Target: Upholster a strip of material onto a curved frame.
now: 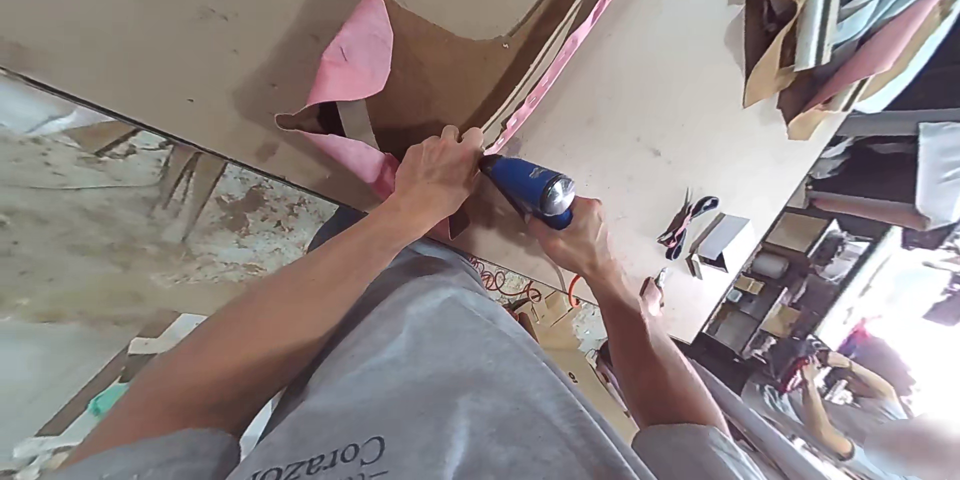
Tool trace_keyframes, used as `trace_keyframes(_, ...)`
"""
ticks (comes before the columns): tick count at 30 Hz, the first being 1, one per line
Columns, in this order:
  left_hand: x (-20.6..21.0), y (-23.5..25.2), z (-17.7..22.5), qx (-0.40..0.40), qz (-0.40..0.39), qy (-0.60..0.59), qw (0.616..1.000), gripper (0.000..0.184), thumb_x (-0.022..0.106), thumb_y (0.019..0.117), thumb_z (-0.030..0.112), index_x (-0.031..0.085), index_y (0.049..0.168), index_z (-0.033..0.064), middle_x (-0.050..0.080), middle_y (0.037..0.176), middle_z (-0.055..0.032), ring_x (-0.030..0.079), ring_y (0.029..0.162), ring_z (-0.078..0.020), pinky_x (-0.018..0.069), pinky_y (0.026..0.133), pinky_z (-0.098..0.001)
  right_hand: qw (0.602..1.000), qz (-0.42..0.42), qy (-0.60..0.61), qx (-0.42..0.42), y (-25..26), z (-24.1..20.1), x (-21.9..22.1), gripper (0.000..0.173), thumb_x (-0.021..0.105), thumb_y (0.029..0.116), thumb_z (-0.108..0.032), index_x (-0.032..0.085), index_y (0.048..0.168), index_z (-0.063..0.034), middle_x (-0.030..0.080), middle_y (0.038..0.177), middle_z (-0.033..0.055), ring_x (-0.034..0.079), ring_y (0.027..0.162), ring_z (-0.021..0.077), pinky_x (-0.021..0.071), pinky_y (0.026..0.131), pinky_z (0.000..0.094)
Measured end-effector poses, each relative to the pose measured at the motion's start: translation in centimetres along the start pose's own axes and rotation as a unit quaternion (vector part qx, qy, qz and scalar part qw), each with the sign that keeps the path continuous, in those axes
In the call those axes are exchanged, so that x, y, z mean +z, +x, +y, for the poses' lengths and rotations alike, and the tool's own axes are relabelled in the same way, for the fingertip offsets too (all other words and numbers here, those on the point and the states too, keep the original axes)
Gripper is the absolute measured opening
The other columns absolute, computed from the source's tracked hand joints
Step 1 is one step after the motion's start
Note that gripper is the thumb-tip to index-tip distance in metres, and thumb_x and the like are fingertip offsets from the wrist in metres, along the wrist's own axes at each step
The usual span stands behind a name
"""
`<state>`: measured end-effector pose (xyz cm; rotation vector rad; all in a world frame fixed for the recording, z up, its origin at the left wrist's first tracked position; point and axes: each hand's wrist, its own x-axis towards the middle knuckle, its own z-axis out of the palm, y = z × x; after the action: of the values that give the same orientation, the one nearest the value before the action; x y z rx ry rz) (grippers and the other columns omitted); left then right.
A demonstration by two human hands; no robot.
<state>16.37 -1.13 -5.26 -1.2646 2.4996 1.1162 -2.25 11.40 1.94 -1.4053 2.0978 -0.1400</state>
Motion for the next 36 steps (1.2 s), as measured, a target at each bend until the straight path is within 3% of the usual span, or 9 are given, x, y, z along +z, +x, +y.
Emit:
trace_keyframes(5, -0.2, -0.1, -0.9, 0.030, 0.049, -0.045, 0.997, 0.027, 0.054, 0.1058, 0.028, 0.061, 0.114, 0.0038, 0.066, 0.103, -0.0225, 0.069, 0.088, -0.0433, 0.0556, 0.069, -0.0574, 0.996, 0.058, -0.013, 0.068, -2.6, 0.8, 0.3, 0.032, 0.070, 0.0837, -0.044, 0.073, 0.087, -0.0117, 0.069, 0.072, 0.0016, 0.068, 0.068, 0.0159, 0.0538, 0.061, 0.0446)
trace_keyframes(9, -0.4, -4.0, -1.1, 0.073, 0.166, -0.039, 0.983, 0.043, 0.042, 0.1073, 0.034, 0.062, 0.123, -0.0008, 0.066, 0.115, -0.0233, 0.066, 0.107, -0.0413, 0.0543, 0.088, -0.0558, 0.962, 0.125, -0.072, 0.231, -3.2, 5.8, -0.8, 0.055, 0.063, 0.0935, -0.043, 0.061, 0.133, -0.0054, 0.073, 0.096, 0.0181, 0.071, 0.090, 0.0367, 0.0531, 0.079, 0.0608)
trace_keyframes(12, 2.1, -7.3, -0.4, 0.076, 0.158, 0.064, 0.982, 0.075, 0.050, 0.0933, 0.067, 0.060, 0.135, 0.0060, 0.062, 0.136, -0.0224, 0.058, 0.128, -0.0414, 0.0403, 0.106, -0.0640, 0.959, 0.102, -0.069, 0.257, -2.6, 10.1, -1.0, 0.067, 0.059, 0.0950, -0.043, 0.047, 0.151, -0.0087, 0.071, 0.113, 0.0219, 0.069, 0.103, 0.0404, 0.0512, 0.089, 0.0641)
trace_keyframes(14, 4.4, -8.2, -0.3, 0.060, 0.133, 0.114, 0.983, 0.090, 0.067, 0.0807, 0.063, 0.046, 0.153, 0.0145, 0.046, 0.156, -0.0212, 0.040, 0.147, -0.0421, 0.0232, 0.117, -0.0702, 0.966, 0.080, -0.081, 0.231, -2.2, 10.6, -1.4, 0.061, 0.058, 0.0969, -0.043, 0.055, 0.146, -0.0068, 0.068, 0.123, 0.0241, 0.065, 0.113, 0.0439, 0.0486, 0.094, 0.0674)
trace_keyframes(18, 4.3, -8.8, -2.6, 0.054, 0.141, 0.137, 0.979, 0.099, 0.080, 0.0701, 0.029, 0.037, 0.157, 0.0113, 0.043, 0.158, -0.0212, 0.041, 0.146, -0.0402, 0.0129, 0.120, -0.0728, 0.985, 0.132, -0.059, 0.089, -1.5, 6.9, -1.3, 0.047, 0.060, 0.0983, -0.032, 0.060, 0.141, -0.0125, 0.065, 0.132, 0.0177, 0.062, 0.122, 0.0384, 0.0513, 0.094, 0.0629)
trace_keyframes(24, -2.4, -11.1, -0.6, 0.170, 0.212, -0.106, 0.956, 0.051, 0.065, 0.0844, 0.023, 0.058, 0.129, -0.0007, 0.070, 0.113, -0.0122, 0.066, 0.108, -0.0217, 0.0486, 0.104, -0.0470, 0.919, 0.187, -0.048, -0.344, 5.0, 1.0, 1.7, 0.105, 0.087, 0.0691, -0.029, 0.036, 0.160, -0.0134, 0.030, 0.165, 0.0221, 0.026, 0.153, 0.0434, 0.0265, 0.120, 0.0664)
trace_keyframes(29, -11.7, -18.6, 1.4, 0.292, 0.183, -0.370, 0.863, 0.037, 0.058, 0.0910, 0.021, 0.063, 0.127, 0.0274, 0.066, 0.116, 0.0147, 0.063, 0.106, -0.0008, 0.0569, 0.091, -0.0270, 0.819, 0.297, -0.070, -0.486, 2.0, -7.1, -8.6, 0.057, 0.075, 0.0867, -0.051, 0.064, 0.127, -0.0118, 0.064, 0.140, 0.0101, 0.049, 0.142, 0.0343, 0.0229, 0.123, 0.0647)
trace_keyframes(32, -12.8, -21.9, -2.0, 0.340, 0.099, -0.495, 0.793, 0.039, 0.064, 0.0951, 0.039, 0.066, 0.133, 0.0284, 0.068, 0.128, 0.0125, 0.062, 0.119, -0.0027, 0.0525, 0.102, -0.0279, 0.826, 0.235, -0.123, -0.498, -4.6, -9.1, -11.9, 0.042, 0.066, 0.0868, -0.046, 0.067, 0.109, -0.0108, 0.070, 0.095, 0.0078, 0.068, 0.092, 0.0284, 0.0526, 0.081, 0.0500)
trace_keyframes(36, -15.1, -22.1, -4.3, 0.350, -0.136, -0.564, 0.735, 0.042, 0.059, 0.0985, 0.044, 0.068, 0.134, 0.0236, 0.070, 0.129, 0.0076, 0.064, 0.121, -0.0054, 0.0521, 0.104, -0.0297, 0.897, 0.164, -0.177, -0.371, -14.7, -10.6, -8.1, 0.028, 0.057, 0.0888, -0.042, 0.064, 0.093, -0.0152, 0.054, 0.071, 0.0000, 0.056, 0.057, 0.0206, 0.0390, 0.045, 0.0384)
